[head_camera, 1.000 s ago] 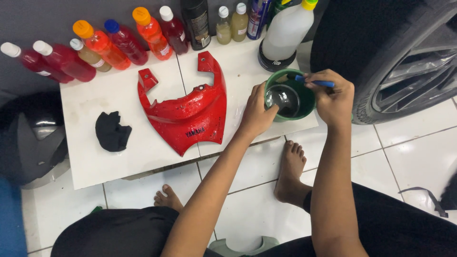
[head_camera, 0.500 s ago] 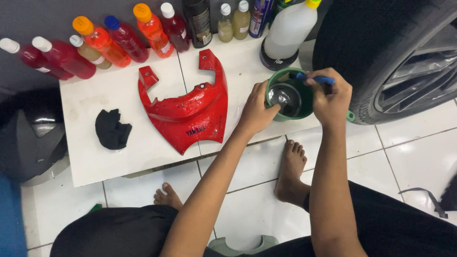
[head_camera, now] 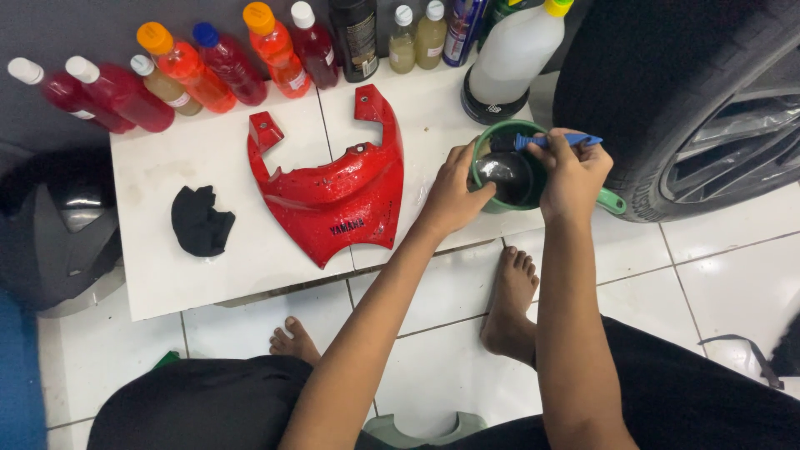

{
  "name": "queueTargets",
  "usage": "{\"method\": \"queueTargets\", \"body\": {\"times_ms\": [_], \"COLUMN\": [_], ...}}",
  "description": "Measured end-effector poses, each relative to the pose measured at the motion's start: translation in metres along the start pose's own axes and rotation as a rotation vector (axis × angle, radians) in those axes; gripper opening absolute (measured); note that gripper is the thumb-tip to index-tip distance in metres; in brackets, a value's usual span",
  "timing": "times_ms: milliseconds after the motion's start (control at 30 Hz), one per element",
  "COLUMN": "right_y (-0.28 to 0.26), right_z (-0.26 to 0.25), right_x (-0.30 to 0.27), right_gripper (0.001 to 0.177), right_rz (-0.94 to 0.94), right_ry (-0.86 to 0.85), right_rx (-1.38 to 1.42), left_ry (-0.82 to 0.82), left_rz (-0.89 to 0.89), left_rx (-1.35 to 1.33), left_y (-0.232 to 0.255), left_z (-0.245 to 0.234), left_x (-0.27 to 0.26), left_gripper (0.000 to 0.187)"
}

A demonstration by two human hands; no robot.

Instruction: The person paints a red motorcycle part with a brush, repeatedly dipping the brush into a green mug of liquid. The person holds the part with one hand and applies paint with the other, covering the surface methodically.

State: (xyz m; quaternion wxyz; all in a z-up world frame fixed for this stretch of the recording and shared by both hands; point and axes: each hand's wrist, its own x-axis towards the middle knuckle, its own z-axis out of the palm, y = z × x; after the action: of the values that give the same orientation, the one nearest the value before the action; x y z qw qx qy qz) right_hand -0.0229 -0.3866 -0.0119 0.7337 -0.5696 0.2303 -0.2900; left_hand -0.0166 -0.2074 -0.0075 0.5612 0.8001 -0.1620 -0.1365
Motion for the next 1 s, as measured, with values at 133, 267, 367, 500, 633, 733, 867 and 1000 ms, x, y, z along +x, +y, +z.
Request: {"method": "queueTargets", "body": {"times_ms": [133,267,367,500,633,733,867,1000], "right_y": [-0.005,-0.007,-0.023,-0.049,-0.056,-0.053,-0.054,-0.055], "right_z": [0.003,-0.004,-0.009,-0.015,-0.021,-0.023,-0.017,-0.012], "right_x": [-0.002,-0.001,-0.004,-0.009,-0.008,-0.006,-0.01,-0.013], "right_gripper": [0.006,0.006,0.006,0.008,0.014,0.015,0.017,0.014], "right_rz": [0.04,-0.014,-0.155,-0.39,-0.448,-0.537,-0.606,-0.606], "right_ry": [0.005,-0.065,-0.19,-0.415,-0.51,-0.545,-0.524,-0.513], "right_rx": [0.007,-0.033,-0.104,-0.25,-0.352,-0.325,-0.344,-0.36], "left_ry": [-0.007,-0.012,-0.016,-0.005,-0.014,-0.023,-0.019,-0.02], "left_rz": [-0.011,-0.006,-0.013,-0.016,-0.017,0.004,0.017,0.017], "left_rx": [0.021,0.025,0.025,0.017,0.012,0.04,0.064,0.071], "left_y": [0.001,0.003,0.006,-0.001,0.0,-0.002,-0.002,0.0], "left_z": [-0.001,-0.002,-0.005,-0.002,-0.004,-0.004,-0.003,-0.006], "left_x": [0.0,-0.003,-0.005,-0.002,0.0,0.001,0.002,0.001], "left_gripper": [0.077,0.076,0.075,0.073,0.073,0.073,0.072,0.07]}}
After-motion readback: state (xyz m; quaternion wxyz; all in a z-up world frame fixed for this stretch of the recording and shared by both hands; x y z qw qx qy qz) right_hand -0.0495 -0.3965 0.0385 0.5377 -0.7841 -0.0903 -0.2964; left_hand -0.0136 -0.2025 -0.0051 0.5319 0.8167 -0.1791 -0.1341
